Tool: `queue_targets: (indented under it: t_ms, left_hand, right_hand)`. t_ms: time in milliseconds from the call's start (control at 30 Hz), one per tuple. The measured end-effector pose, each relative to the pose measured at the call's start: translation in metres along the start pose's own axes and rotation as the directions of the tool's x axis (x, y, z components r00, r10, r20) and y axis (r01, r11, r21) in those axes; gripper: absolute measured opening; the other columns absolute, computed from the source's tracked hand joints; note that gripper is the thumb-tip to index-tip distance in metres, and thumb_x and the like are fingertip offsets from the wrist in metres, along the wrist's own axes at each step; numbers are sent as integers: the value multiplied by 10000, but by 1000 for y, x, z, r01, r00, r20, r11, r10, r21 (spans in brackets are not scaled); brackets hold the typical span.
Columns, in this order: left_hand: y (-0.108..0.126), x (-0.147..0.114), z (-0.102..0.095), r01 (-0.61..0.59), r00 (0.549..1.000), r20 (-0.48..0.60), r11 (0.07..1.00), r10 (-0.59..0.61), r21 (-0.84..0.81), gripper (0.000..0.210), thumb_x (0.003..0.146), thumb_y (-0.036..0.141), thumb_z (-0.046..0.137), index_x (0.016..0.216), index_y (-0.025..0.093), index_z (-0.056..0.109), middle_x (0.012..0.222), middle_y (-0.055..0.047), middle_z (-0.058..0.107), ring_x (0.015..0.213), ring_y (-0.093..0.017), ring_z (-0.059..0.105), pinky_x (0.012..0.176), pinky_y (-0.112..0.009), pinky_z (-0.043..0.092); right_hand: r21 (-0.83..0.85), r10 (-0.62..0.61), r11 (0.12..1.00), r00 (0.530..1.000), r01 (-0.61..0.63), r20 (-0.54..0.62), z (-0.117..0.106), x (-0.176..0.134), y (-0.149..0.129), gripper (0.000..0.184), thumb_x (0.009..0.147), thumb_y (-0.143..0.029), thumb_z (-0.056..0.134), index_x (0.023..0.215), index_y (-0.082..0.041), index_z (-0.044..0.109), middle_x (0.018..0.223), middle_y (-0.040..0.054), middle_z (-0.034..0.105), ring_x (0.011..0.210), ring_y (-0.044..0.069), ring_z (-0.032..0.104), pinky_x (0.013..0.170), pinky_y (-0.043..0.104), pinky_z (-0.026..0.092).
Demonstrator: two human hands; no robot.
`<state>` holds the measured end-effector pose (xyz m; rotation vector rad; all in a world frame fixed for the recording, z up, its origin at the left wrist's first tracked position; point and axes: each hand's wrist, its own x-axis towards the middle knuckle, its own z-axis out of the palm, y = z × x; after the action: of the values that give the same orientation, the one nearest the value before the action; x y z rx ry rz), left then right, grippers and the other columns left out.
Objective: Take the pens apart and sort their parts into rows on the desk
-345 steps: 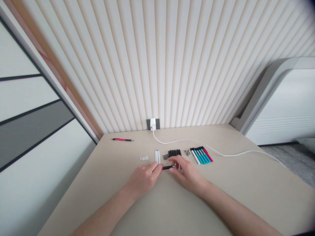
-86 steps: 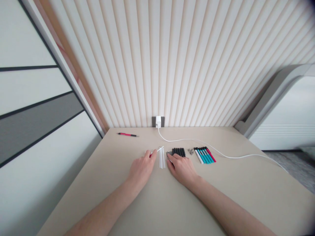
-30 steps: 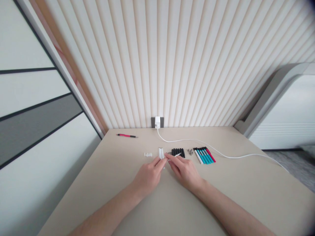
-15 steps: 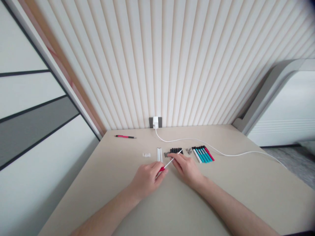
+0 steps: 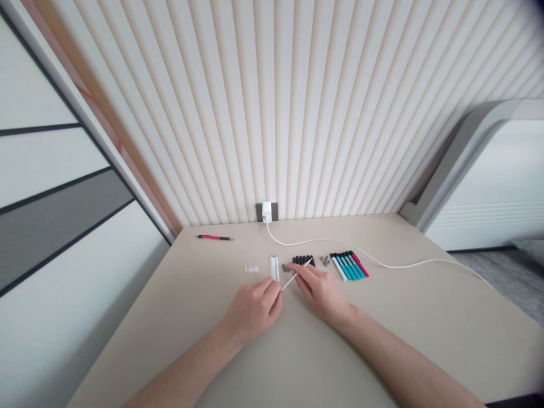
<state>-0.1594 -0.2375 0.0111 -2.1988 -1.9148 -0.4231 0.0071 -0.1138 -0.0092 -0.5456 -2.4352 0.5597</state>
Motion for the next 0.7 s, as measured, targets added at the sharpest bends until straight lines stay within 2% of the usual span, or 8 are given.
queue_targets:
  t_ms: [167, 267, 367, 533, 700]
  left_hand:
    - [-2, 2, -3, 180, 982, 48, 983, -182, 36, 190, 934, 215, 399, 798, 207, 532, 723, 13, 636, 599, -147, 608, 538, -273, 392]
    - [-6, 4, -7, 309, 943, 90, 943, -320, 124, 196, 931, 225, 397, 802, 203, 545, 737, -7, 664, 631, -177, 647, 534, -279, 401]
    - [-7, 6, -10, 376, 900, 146, 902, -410, 212, 206, 926, 217, 382, 839, 198, 567, 775, -37, 694, 668, -212, 677, 543, -287, 425]
    - [-5, 6, -13, 390, 856, 250, 883, -452, 261, 248, 928, 221, 365, 861, 188, 602, 775, -77, 710, 703, -261, 698, 572, -323, 471]
    - [-2, 7, -13, 370, 851, 306, 901, -426, 226, 277, 929, 216, 359, 858, 172, 624, 798, -101, 711, 742, -275, 703, 604, -340, 490]
  right_hand:
    - [-9, 11, 1000, 999, -11, -30, 2, 0, -1, 418, 988, -256, 397, 1405, -252, 432, 1142, 85, 678, 957, 206, 679, 812, 317, 537]
    - [-7, 43, 999, 998, -43, -41, 0, 0, 2, 430, 980, -262, 415, 1411, -259, 423, 1197, 77, 662, 968, 209, 680, 821, 328, 543]
    - [-5, 66, 998, 997, -66, -31, -2, 0, 5, 410, 976, -272, 422, 1384, -258, 457, 1210, 69, 660, 951, 209, 684, 815, 339, 550]
    - [3, 73, 997, 997, -73, -17, -6, -1, 6, 374, 973, -270, 421, 1334, -248, 517, 1230, 70, 654, 995, 210, 674, 875, 357, 541]
    - [11, 65, 998, 998, -65, 16, -8, -1, 2, 347, 975, -263, 416, 1291, -245, 559, 1205, 70, 665, 1016, 208, 667, 902, 358, 530]
